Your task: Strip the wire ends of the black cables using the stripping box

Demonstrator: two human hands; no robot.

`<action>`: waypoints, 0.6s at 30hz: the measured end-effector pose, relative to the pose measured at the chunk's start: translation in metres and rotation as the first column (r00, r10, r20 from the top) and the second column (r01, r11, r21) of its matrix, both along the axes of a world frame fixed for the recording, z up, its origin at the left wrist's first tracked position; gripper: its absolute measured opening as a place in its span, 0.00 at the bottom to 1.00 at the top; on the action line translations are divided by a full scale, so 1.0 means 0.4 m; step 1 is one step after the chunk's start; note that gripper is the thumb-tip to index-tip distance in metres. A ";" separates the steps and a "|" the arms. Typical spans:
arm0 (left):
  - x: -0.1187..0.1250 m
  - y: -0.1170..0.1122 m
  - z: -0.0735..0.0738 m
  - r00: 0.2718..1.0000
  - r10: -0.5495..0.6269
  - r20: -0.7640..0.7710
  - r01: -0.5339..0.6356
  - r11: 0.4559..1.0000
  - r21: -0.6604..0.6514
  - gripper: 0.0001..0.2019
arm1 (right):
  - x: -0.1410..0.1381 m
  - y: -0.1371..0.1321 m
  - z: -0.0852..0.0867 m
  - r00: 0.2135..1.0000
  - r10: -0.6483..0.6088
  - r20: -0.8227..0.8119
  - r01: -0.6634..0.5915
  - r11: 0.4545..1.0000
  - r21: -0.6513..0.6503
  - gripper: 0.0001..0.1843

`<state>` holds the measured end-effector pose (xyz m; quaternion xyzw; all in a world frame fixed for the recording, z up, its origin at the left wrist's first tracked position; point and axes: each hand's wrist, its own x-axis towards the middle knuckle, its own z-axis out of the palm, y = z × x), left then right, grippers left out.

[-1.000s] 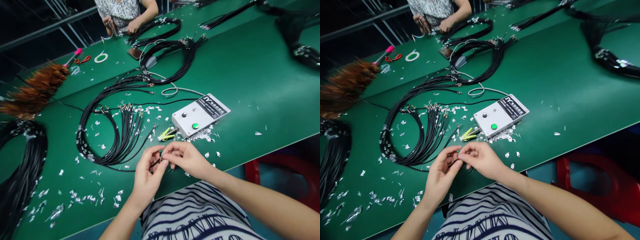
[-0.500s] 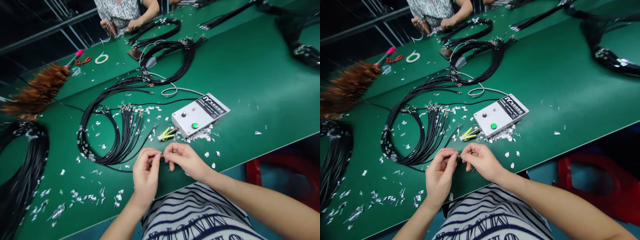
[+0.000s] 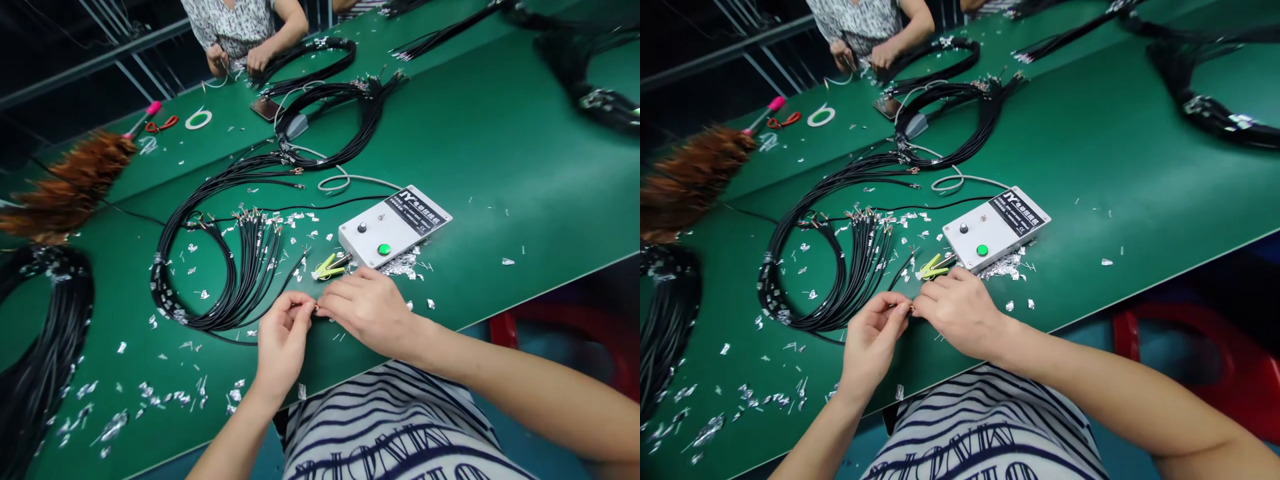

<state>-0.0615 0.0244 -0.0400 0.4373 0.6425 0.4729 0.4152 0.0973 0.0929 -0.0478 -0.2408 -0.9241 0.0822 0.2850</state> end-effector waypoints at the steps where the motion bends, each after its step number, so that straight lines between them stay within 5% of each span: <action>1: -0.004 0.001 -0.001 0.996 -0.032 -0.089 0.036 0.998 0.043 0.05 | -0.003 0.006 0.000 0.999 0.030 0.017 -0.030 0.999 0.036 0.14; 4: -0.015 0.005 -0.010 0.929 -0.077 -0.363 0.148 0.974 0.173 0.07 | -0.001 0.029 0.000 0.996 0.047 0.081 -0.055 0.993 0.101 0.15; 6: -0.021 0.010 -0.018 0.913 -0.052 -0.404 0.141 0.971 0.192 0.07 | 0.007 0.049 0.005 0.994 -0.003 0.112 -0.012 0.992 0.127 0.12; 9: -0.027 0.024 -0.031 0.954 0.010 -0.299 0.030 0.991 0.129 0.06 | 0.012 0.083 0.015 0.975 -0.101 0.196 0.072 0.986 0.151 0.05; 14: -0.030 0.057 -0.050 0.986 0.087 -0.142 -0.077 0.994 0.071 0.06 | -0.006 0.125 0.011 0.913 -0.119 0.391 0.050 0.982 0.182 0.08; 18: -0.025 0.074 -0.064 0.986 0.121 -0.117 -0.115 0.992 0.051 0.06 | -0.015 0.139 0.005 0.910 -0.131 0.394 0.044 0.974 0.223 0.12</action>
